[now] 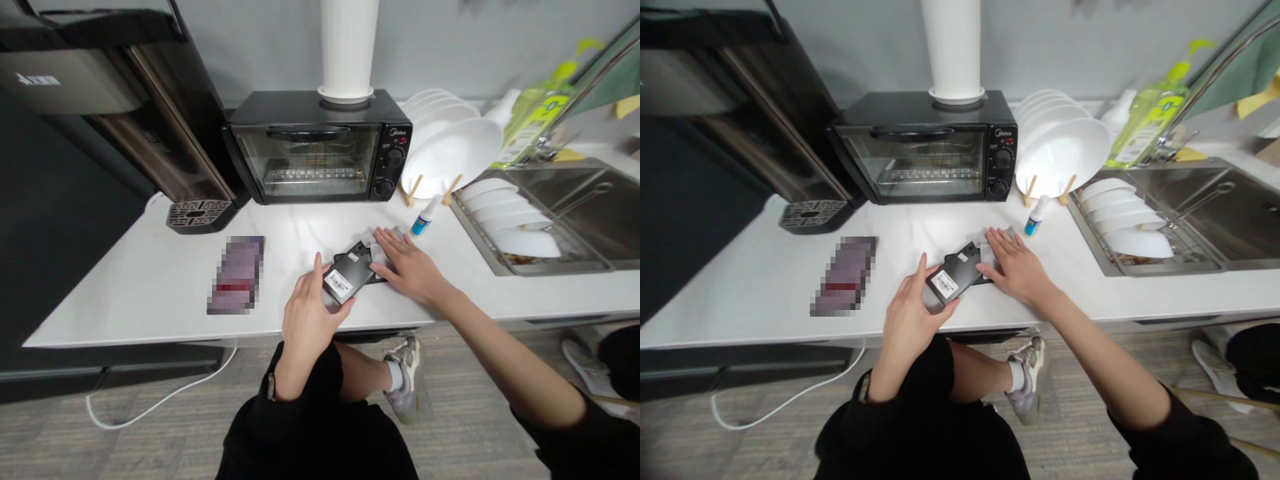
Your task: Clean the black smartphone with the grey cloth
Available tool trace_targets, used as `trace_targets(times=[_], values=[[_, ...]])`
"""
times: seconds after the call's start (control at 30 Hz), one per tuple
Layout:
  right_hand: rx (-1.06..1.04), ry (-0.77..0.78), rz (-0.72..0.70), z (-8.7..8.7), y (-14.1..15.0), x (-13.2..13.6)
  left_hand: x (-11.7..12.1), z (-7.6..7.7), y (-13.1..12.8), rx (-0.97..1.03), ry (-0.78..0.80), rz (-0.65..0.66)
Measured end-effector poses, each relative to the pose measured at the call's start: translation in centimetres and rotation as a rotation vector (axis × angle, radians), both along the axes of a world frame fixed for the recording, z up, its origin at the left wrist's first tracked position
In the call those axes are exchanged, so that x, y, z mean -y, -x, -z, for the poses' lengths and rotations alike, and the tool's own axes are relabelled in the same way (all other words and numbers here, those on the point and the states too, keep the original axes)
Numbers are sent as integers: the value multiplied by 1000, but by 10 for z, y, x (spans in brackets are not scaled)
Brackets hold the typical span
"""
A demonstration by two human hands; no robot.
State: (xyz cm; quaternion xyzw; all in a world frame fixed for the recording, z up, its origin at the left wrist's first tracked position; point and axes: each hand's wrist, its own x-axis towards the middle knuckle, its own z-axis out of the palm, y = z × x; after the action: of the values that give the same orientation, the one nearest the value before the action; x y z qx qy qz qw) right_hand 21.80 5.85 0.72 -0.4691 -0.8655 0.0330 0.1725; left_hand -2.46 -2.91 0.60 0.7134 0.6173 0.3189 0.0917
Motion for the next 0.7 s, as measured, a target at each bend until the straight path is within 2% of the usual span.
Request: trace_targets(times=[0.07,0.17,0.3,0.4,0.47,0.57,0.63,0.7], values=[[7,0,24,1,9,-8,0,1,3,-7,-14,-2],[-4,-27,-31,1,37,9,0,4,7,-5,-50,2],[-24,17,-321,-4,67,60,3,6,9,-15,-36,7],[-20,65,-452,-9,60,75,3,5,7,-20,-17,0],[-11,59,-390,-10,42,62,3,4,6,-26,-17,5],[1,15,-162,-8,17,26,1,4,5,-32,-36,-3],[1,-5,-62,-6,15,9,1,5,5,-28,-48,-5],[-15,-14,-81,-5,29,8,1,5,5,-27,-45,-7]])
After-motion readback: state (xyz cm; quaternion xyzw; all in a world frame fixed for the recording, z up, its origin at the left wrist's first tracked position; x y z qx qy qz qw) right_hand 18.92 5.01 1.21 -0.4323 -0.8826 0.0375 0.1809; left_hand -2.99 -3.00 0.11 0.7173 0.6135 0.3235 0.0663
